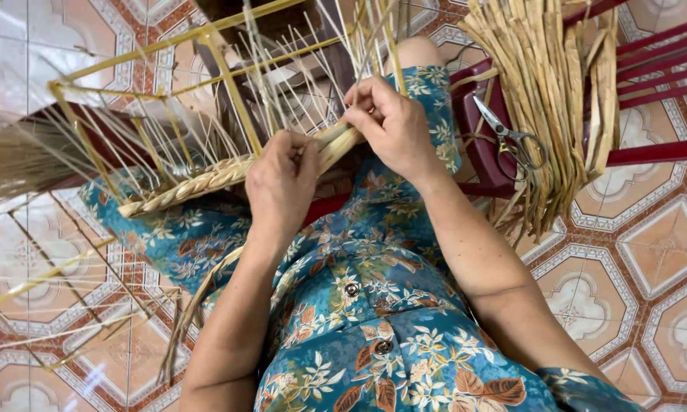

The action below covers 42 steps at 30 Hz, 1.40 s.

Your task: The person weaves a basket by hand, threading and folding dried plant stalks through a frame to create a dense pattern. They incorporate additional stalks to build the structure, occasionally using a thin wooden stick to guide the material.

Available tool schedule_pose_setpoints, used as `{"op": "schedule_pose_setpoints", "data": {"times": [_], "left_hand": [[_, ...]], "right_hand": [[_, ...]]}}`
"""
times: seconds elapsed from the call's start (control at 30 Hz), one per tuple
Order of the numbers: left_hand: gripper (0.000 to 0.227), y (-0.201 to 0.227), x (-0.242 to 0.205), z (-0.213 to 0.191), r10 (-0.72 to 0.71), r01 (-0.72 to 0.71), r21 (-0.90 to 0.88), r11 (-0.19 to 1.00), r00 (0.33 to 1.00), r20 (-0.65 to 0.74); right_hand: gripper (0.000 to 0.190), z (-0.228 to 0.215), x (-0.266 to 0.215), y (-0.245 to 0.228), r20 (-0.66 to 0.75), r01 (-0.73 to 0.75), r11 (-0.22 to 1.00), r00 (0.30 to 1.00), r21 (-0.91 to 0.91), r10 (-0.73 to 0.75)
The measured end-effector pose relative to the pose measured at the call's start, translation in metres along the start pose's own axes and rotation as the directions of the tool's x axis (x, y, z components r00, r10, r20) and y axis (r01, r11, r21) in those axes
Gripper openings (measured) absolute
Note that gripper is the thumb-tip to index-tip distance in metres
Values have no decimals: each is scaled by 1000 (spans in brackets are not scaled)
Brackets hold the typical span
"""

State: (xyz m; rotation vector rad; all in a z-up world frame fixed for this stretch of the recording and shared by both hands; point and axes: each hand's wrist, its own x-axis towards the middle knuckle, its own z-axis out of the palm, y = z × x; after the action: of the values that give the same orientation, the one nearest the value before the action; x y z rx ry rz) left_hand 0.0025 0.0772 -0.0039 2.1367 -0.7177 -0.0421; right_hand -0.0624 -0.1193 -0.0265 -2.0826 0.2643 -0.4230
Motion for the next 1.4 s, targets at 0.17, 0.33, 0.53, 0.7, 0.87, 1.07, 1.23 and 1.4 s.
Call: {"op": "schedule_pose_setpoints", "data": {"times": [0.17, 0.33, 0.53, 0.7, 0.87, 1.07, 1.23, 1.4], "left_hand": [[13, -9, -6, 0, -103, 106, -196, 975, 994, 22], [10, -20, -4, 2, -62, 78, -212, 974, 995, 79], [10, -12, 3, 1, -41, 47, -131, 990, 998, 48], [10, -6, 2, -1, -49, 53, -138, 989, 998, 33], [11, -8, 1, 0, -25, 30, -145, 989, 999, 38], [10, -12, -2, -4, -31, 48, -203, 978, 996, 83], [10, -19, -1, -8, -47, 75, -183, 980, 987, 153], [10, -18, -3, -10, -67, 100, -193, 976, 983, 172]], "right_hand": [[12, -51, -8, 75, -321, -109, 873, 902, 474, 287], [14, -137, -61, 286, -692, -295, 944, 652, 147, 311], [10, -180, -87, 318, -823, -788, 592, 443, -169, 356], [18, -183, -105, 330, -779, -868, 374, 471, -326, 413], [25, -194, -103, 327, -759, -801, 372, 581, -469, 295], [13, -217, -100, 334, -751, -646, 762, 529, -53, 395], [11, -213, -102, 268, -547, -500, 786, 568, 363, 615], [14, -216, -102, 274, -737, -468, 824, 424, 319, 526]]}}
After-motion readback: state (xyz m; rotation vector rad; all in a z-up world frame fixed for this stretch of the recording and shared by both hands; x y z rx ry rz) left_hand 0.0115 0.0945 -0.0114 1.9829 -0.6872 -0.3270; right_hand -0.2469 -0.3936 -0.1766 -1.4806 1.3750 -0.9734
